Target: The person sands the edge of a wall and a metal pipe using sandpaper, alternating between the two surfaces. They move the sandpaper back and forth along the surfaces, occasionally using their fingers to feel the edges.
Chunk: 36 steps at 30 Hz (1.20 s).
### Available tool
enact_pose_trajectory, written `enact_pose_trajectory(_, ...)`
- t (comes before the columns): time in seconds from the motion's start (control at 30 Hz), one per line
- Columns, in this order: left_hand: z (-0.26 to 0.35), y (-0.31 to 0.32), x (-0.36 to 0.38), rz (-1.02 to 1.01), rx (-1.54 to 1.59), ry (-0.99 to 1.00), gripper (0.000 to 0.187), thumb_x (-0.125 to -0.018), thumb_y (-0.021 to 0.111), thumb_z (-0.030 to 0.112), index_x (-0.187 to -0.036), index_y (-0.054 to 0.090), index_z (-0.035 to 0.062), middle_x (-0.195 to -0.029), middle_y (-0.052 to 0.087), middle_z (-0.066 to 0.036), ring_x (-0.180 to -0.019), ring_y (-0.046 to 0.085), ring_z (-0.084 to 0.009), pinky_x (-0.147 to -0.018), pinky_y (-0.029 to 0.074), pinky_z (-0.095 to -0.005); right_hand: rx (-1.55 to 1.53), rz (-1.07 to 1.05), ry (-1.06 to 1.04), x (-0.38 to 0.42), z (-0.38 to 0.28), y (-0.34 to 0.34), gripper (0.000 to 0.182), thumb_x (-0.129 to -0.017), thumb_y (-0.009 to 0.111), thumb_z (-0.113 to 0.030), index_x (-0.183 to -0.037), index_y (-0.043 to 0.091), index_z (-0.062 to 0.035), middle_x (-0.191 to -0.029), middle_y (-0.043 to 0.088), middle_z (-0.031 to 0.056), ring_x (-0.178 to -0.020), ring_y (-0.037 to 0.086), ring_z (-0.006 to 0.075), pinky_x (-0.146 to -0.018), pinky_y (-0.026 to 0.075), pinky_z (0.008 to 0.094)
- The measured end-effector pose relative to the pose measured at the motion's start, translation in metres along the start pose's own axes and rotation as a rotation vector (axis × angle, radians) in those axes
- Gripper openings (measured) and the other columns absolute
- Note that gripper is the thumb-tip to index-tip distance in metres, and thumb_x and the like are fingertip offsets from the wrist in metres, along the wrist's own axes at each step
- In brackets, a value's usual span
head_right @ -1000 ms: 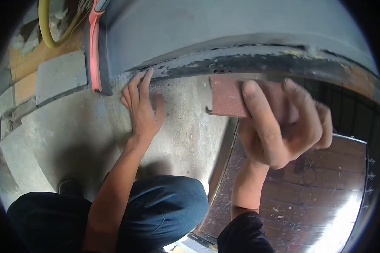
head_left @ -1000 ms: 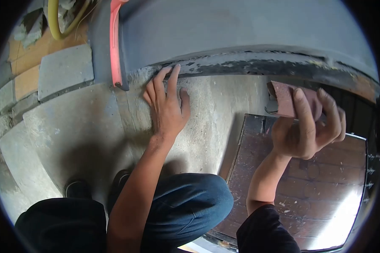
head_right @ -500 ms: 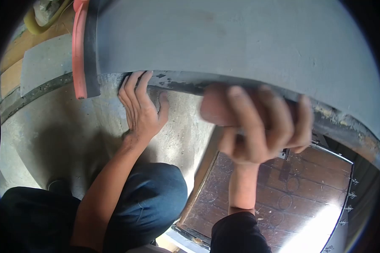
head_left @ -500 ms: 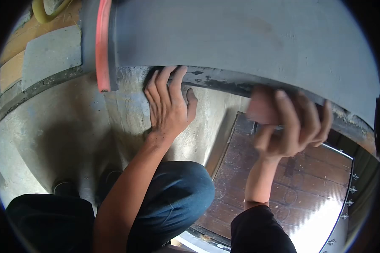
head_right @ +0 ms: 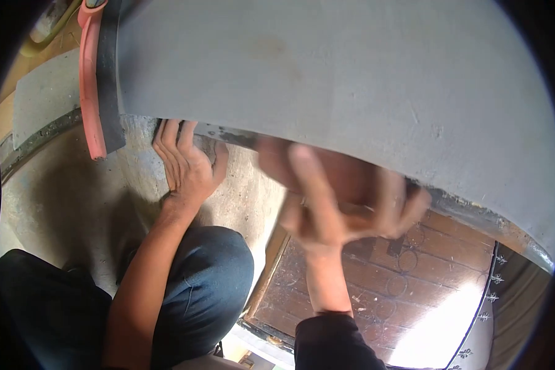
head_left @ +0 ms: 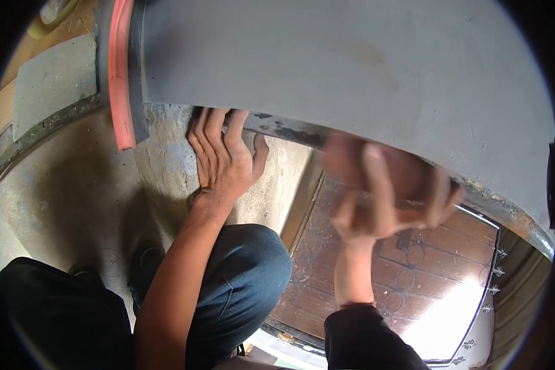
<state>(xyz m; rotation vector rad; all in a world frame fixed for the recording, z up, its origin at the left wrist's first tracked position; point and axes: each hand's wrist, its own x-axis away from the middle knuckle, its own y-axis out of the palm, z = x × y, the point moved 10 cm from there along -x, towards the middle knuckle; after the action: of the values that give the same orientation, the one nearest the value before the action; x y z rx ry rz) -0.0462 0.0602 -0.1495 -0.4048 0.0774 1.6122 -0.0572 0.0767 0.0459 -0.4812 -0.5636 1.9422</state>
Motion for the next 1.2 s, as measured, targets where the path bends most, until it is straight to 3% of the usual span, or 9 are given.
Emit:
enact_pose_trajectory(0.33,-0.001,0.002,0.001,-0.003,0.014,-0.003,0.077,-0.075,0.075,0.019,-0.138,0.032,0.0075,-0.132,0.035,-0.018,-0.124,0.036,-0.0366,-0.101,0.029,-0.0527,-0.051,0.101,0.029,0.01,0.015,-0.005,0.045,-0.091,0.057,-0.056,-0.119,0.071,-0.0241,-0.161,0.0,0.019,-0.151,-0.006,0.0395,-0.119,0.007,0.0669)
enact_pose_trajectory(0.47,0.001,0.001,0.003,-0.002,0.019,0.005,0.078,-0.075,0.075,0.021,-0.139,0.032,0.007,-0.132,0.036,-0.018,-0.123,0.036,-0.0367,-0.101,0.03,-0.0525,-0.99,0.166,0.837,0.049,0.064,0.012,0.036,-0.083,0.064,-0.008,-0.118,0.071,-0.01,-0.152,0.035,0.0201,-0.136,0.045,0.0341,-0.1,0.055,0.0495)
enact_pose_trajectory(0.5,0.001,0.001,0.002,0.005,0.01,0.01,0.078,-0.076,0.075,0.022,-0.139,0.032,0.0066,-0.132,0.036,-0.018,-0.123,0.036,-0.0367,-0.1,0.03,-0.0524,-0.632,0.131,0.624,0.028,0.05,-0.003,0.035,-0.089,0.06,-0.029,-0.119,0.071,-0.0138,-0.157,0.018,0.0183,-0.144,0.02,0.0355,-0.11,0.034,0.0567)
enact_pose_trajectory(0.63,0.004,-0.001,-0.002,0.01,0.006,0.002,0.076,-0.077,0.074,0.024,-0.138,0.033,0.005,-0.134,0.036,-0.019,-0.123,0.036,-0.0374,-0.101,0.03,-0.0525,-0.198,-0.167,0.252,0.017,-0.013,-0.019,0.025,-0.086,0.066,-0.037,-0.108,0.074,-0.0439,-0.157,0.009,0.0234,-0.148,0.002,0.043,-0.121,0.007,0.0577)
enact_pose_trajectory(0.73,0.004,-0.001,-0.001,0.019,0.045,0.0,0.071,-0.08,0.07,0.028,-0.137,0.036,0.004,-0.134,0.037,-0.02,-0.124,0.036,-0.0381,-0.102,0.03,-0.0531,-0.529,-0.081,0.398,0.027,-0.013,-0.036,0.024,-0.095,0.058,-0.046,-0.102,0.077,-0.0319,-0.123,0.044,0.0159,-0.125,0.035,0.0309,-0.104,0.034,0.0456)
enact_pose_trajectory(0.87,0.003,-0.006,0.001,0.053,0.047,0.014,0.062,-0.084,0.065,0.03,-0.135,0.04,0.0042,-0.132,0.04,-0.019,-0.124,0.036,-0.0372,-0.1,0.03,-0.053,-0.944,0.12,0.972,0.06,0.01,-0.02,0.023,-0.094,0.066,-0.022,-0.098,0.068,0.0004,-0.082,0.063,0.0086,-0.079,0.063,0.0223,-0.072,0.05,0.0334)
enact_pose_trajectory(1.0,0.012,-0.023,0.006,0.092,0.179,0.119,0.05,-0.086,0.061,0.026,-0.128,0.044,0.0059,-0.126,0.045,-0.018,-0.115,0.04,-0.0313,-0.094,0.032,-0.0479,-1.093,0.188,1.391,0.071,0.022,-0.014,0.027,-0.091,0.064,-0.003,-0.116,0.056,0.0059,-0.098,0.065,0.0112,-0.085,0.065,0.0199,-0.074,0.052,0.0304)
enact_pose_trajectory(1.13,0.051,-0.058,0.0,0.147,0.429,0.189,0.032,-0.093,0.05,0.031,-0.115,0.047,0.0082,-0.12,0.044,-0.016,-0.102,0.046,-0.029,-0.084,0.041,-0.0422,-0.886,0.369,1.225,0.076,0.044,-0.022,0.032,-0.088,0.069,-0.003,-0.116,0.056,0.0049,-0.104,0.063,0.0113,-0.09,0.063,0.0181,-0.076,0.05,0.0284)
enact_pose_trajectory(1.2,0.101,-0.078,0.001,0.209,0.521,0.508,0.025,-0.095,0.049,0.03,-0.106,0.051,0.0084,-0.111,0.05,-0.014,-0.094,0.051,-0.0261,-0.073,0.044,-0.0403,-0.881,0.299,1.207,0.073,0.048,-0.019,0.034,-0.085,0.071,-0.003,-0.115,0.057,0.0055,-0.107,0.062,0.0109,-0.092,0.061,0.0171,-0.076,0.049,0.0277)
